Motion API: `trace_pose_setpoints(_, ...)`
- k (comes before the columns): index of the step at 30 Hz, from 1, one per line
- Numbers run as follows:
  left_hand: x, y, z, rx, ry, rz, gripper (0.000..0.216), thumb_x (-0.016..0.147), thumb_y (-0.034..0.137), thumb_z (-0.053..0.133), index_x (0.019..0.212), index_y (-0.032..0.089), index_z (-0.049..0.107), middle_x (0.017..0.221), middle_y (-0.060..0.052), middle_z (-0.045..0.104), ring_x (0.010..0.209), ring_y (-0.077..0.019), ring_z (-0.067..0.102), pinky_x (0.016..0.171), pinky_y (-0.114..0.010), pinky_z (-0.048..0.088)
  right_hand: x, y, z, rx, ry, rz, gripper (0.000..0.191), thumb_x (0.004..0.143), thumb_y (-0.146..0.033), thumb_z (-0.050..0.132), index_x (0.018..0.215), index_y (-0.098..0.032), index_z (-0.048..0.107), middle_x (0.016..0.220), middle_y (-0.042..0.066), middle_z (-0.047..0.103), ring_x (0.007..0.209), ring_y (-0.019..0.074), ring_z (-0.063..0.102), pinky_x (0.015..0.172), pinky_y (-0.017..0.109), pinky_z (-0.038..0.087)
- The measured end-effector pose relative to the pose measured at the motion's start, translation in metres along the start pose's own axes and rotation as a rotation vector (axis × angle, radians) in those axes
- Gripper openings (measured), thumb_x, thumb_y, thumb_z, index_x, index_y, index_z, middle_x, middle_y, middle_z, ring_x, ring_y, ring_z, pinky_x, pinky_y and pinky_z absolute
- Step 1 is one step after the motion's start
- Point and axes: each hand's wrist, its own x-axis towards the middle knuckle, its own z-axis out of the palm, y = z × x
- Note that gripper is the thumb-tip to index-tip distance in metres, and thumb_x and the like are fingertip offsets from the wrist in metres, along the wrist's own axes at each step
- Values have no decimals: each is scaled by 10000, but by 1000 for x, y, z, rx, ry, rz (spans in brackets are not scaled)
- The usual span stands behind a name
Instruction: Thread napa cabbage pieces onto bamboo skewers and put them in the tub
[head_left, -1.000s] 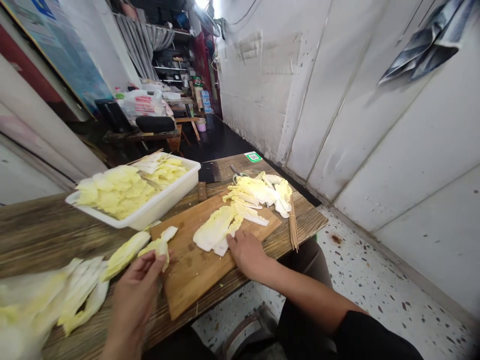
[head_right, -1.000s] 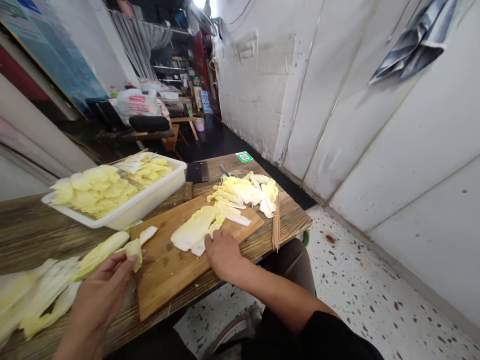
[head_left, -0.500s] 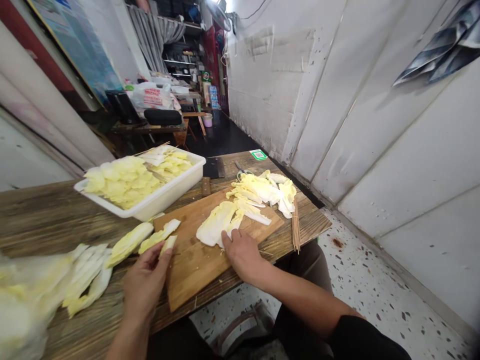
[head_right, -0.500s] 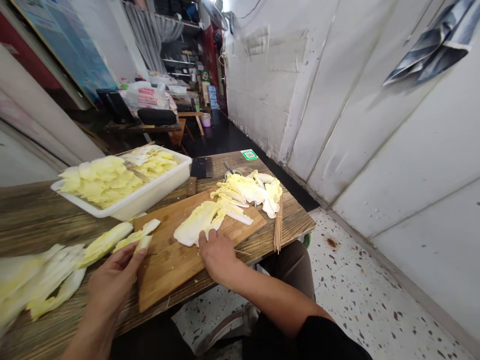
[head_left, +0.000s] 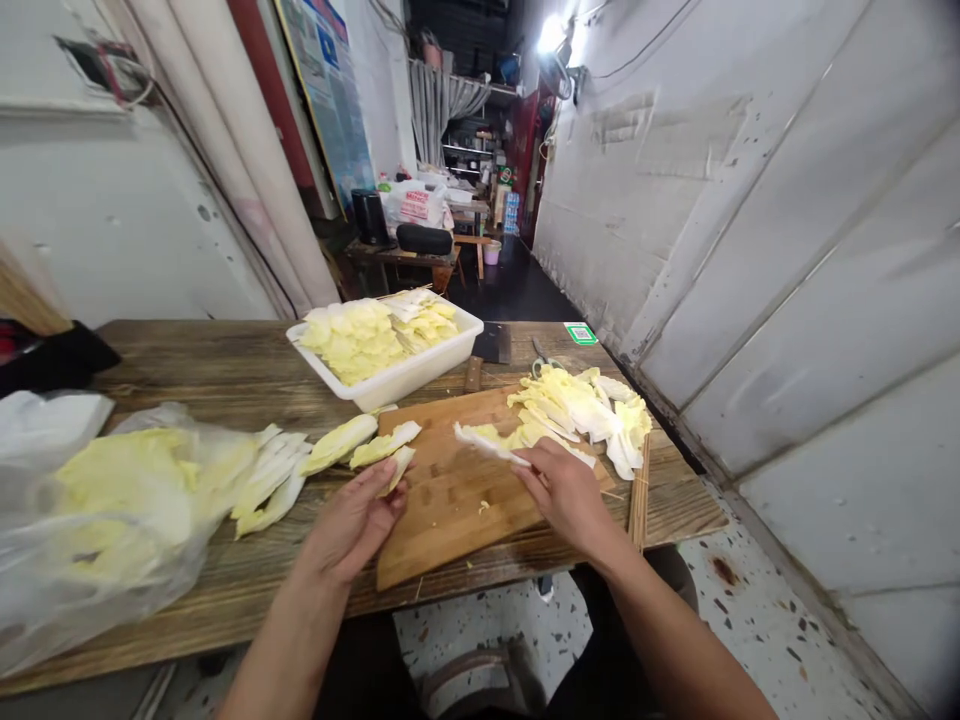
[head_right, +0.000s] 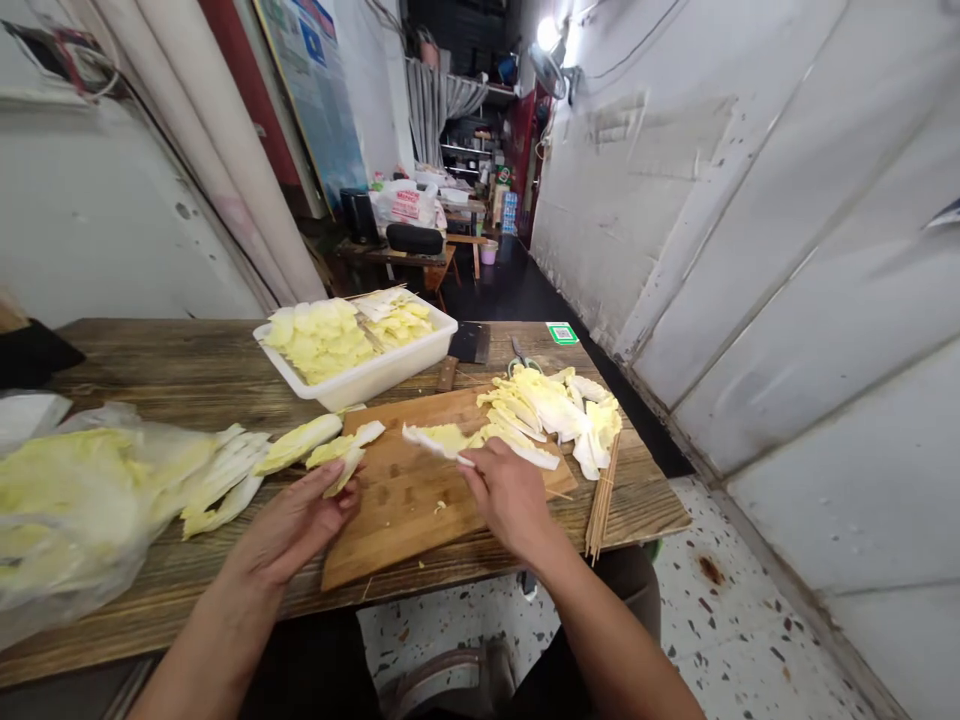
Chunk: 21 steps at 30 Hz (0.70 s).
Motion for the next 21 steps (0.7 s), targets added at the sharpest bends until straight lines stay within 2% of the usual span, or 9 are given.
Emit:
trace_pose_setpoints(3, -5, 0, 6, -53, -5, 12, 112, 741, 164, 749, 846, 205, 745, 904, -32, 740, 752, -118, 642, 625, -195, 534, -7, 5, -3, 525, -93, 5, 280, 954, -375, 567, 847, -162, 714, 766, 14, 618, 738, 155, 554, 693, 251, 430)
trace_pose_setpoints(5, -10, -1, 10, -75, -35, 14, 154, 704, 202, 799, 847, 195, 743, 892, -37, 744, 825, -148, 667, 707, -222, 565, -11, 8, 1, 673, -166, 23, 370, 928, -478, 571, 805, -155, 703, 748, 19, 648, 736, 169, 571, 676, 261, 454)
trace_pose_setpoints(9, -24, -2, 20, -94, -129, -26, 279, 644, 329, 862, 854, 186, 745, 889, -71, 754, 907, -244, 690, 800, -353, 603, -14, 9, 10, 785, -257, 55, 486, 896, -597, 561, 851, -137, 708, 787, 38, 698, 766, 188, 612, 715, 290, 488)
trace_pose_setpoints(12, -32, -3, 24, -114, -180, -50, 292, 640, 352, 863, 867, 210, 746, 927, -64, 759, 936, -265, 695, 833, -394, 607, -14, 8, 12, 848, -291, 88, 518, 861, -630, 587, 843, -124, 694, 793, 44, 698, 752, 183, 612, 736, 299, 486)
trace_pose_setpoints(17, -37, 1, 27, -188, -101, -62, 237, 617, 297, 869, 796, 210, 738, 807, -22, 737, 838, -201, 688, 826, -322, 607, -14, 8, 11, 881, -323, 124, 519, 830, -652, 614, 801, -136, 660, 746, 23, 658, 711, 163, 574, 705, 282, 455)
trace_pose_setpoints(21, -38, 5, 29, -273, -30, -96, 150, 657, 190, 821, 777, 212, 732, 812, -10, 735, 804, -164, 670, 782, -261, 601, -14, 8, 11, 872, -334, 151, 513, 815, -657, 629, 737, -150, 603, 681, -4, 581, 652, 138, 500, 652, 265, 406)
